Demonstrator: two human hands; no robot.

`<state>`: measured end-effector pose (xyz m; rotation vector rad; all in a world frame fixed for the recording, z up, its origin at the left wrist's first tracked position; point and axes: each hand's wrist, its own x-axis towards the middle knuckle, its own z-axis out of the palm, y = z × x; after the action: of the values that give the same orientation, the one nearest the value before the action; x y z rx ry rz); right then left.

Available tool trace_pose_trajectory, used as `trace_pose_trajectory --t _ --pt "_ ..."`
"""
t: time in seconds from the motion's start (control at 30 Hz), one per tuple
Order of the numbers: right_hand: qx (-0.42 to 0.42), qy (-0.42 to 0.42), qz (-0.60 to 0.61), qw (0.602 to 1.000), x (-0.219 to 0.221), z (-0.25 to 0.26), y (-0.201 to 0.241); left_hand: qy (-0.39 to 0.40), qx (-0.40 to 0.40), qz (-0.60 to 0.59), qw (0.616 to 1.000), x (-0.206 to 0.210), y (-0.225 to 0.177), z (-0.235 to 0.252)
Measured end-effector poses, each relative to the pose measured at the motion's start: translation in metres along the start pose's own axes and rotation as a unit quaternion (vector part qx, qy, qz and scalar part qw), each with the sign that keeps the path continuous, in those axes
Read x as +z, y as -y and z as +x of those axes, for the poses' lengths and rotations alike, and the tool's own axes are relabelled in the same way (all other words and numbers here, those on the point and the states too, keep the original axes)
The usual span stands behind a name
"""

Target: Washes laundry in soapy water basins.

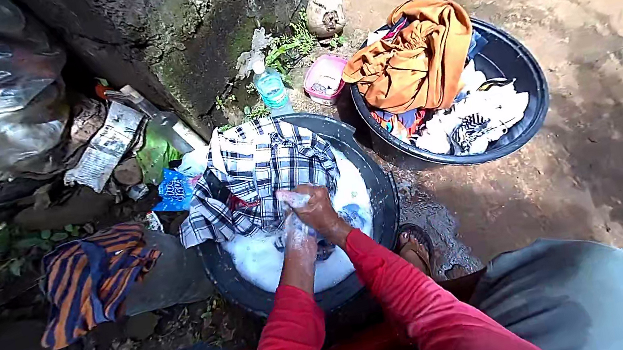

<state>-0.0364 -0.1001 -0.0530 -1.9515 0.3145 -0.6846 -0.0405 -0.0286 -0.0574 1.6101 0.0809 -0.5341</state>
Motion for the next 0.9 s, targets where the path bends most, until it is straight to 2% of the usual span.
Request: trace_pose_trajectory --t 0.03,0.07,0.1,0.13,0.2,0.23,0.27,0.33,0.37,0.4,0.47,0.5,0.53,0.57,0.63,0.67,0.73,0.77,0.83,0.9 --pt "0.076 0.006 -0.003 0.997 -0.009 0.011 -0.012 -0.036 -0.048 -0.121 0.991 0.017 -0.008 0.009" --pt "0.140 0.023 -0.007 0.990 -0.016 0.018 -0.019 -0.044 -0.076 -0.170 0.982 0.026 -0.011 0.015" --pt "0.160 0.040 -0.017 0.986 -0.017 0.018 -0.020 -0.038 -0.078 -0.187 0.979 0.027 -0.010 0.016" --pt "0.130 0.045 -0.027 0.990 -0.013 0.007 -0.017 -0.026 -0.052 -0.181 0.982 0.022 -0.004 0.015" --pt "0.002 0.019 -0.015 1.000 0.001 -0.019 0.001 0.054 0.035 -0.107 0.992 0.000 0.002 0.003" --pt "-0.027 0.013 -0.007 1.000 0.003 -0.026 0.005 0.085 0.044 -0.062 0.993 -0.008 0.003 -0.007" --pt "0.001 0.022 -0.015 1.000 -0.007 -0.024 0.002 0.098 0.018 -0.069 0.993 -0.006 -0.002 -0.016" --pt "0.151 0.028 -0.080 0.985 -0.047 0.001 -0.026 0.053 -0.100 -0.143 0.983 0.017 -0.033 -0.023" --pt "0.220 0.012 -0.097 0.971 -0.074 0.013 -0.038 0.066 -0.134 -0.158 0.976 0.016 -0.052 -0.027" --pt "0.250 -0.027 -0.095 0.963 -0.101 0.017 -0.043 0.100 -0.136 -0.166 0.972 0.005 -0.073 -0.030" --pt "0.224 -0.124 -0.047 0.966 -0.144 0.014 -0.025 0.119 -0.083 -0.150 0.978 -0.032 -0.098 -0.015" --pt "0.185 -0.141 -0.011 0.973 -0.156 0.017 -0.006 0.089 -0.052 -0.099 0.990 -0.052 -0.103 0.002" --pt "0.146 -0.107 0.019 0.983 -0.165 0.020 0.017 0.040 -0.030 -0.008 0.999 -0.073 -0.103 0.023" --pt "0.112 -0.035 0.036 0.992 -0.169 0.024 0.038 -0.012 -0.025 0.108 0.994 -0.093 -0.098 0.045" --pt "0.066 0.127 0.069 0.987 -0.167 0.038 0.067 -0.072 -0.036 0.304 0.949 -0.129 -0.082 0.078" --pt "0.059 0.164 0.084 0.981 -0.164 0.041 0.072 -0.097 -0.023 0.367 0.925 -0.140 -0.073 0.084" --pt "0.075 0.163 0.091 0.980 -0.158 0.038 0.055 -0.114 0.047 0.428 0.895 -0.140 -0.055 0.080" --pt "0.110 0.167 0.081 0.977 -0.154 0.038 0.037 -0.089 0.083 0.446 0.887 -0.132 -0.045 0.075" --pt "0.211 0.224 0.029 0.951 -0.137 0.039 -0.011 0.041 0.131 0.491 0.860 -0.108 -0.016 0.068" --pt "0.287 0.312 -0.078 0.902 -0.107 0.036 -0.059 0.221 0.134 0.577 0.775 -0.081 0.015 0.062"
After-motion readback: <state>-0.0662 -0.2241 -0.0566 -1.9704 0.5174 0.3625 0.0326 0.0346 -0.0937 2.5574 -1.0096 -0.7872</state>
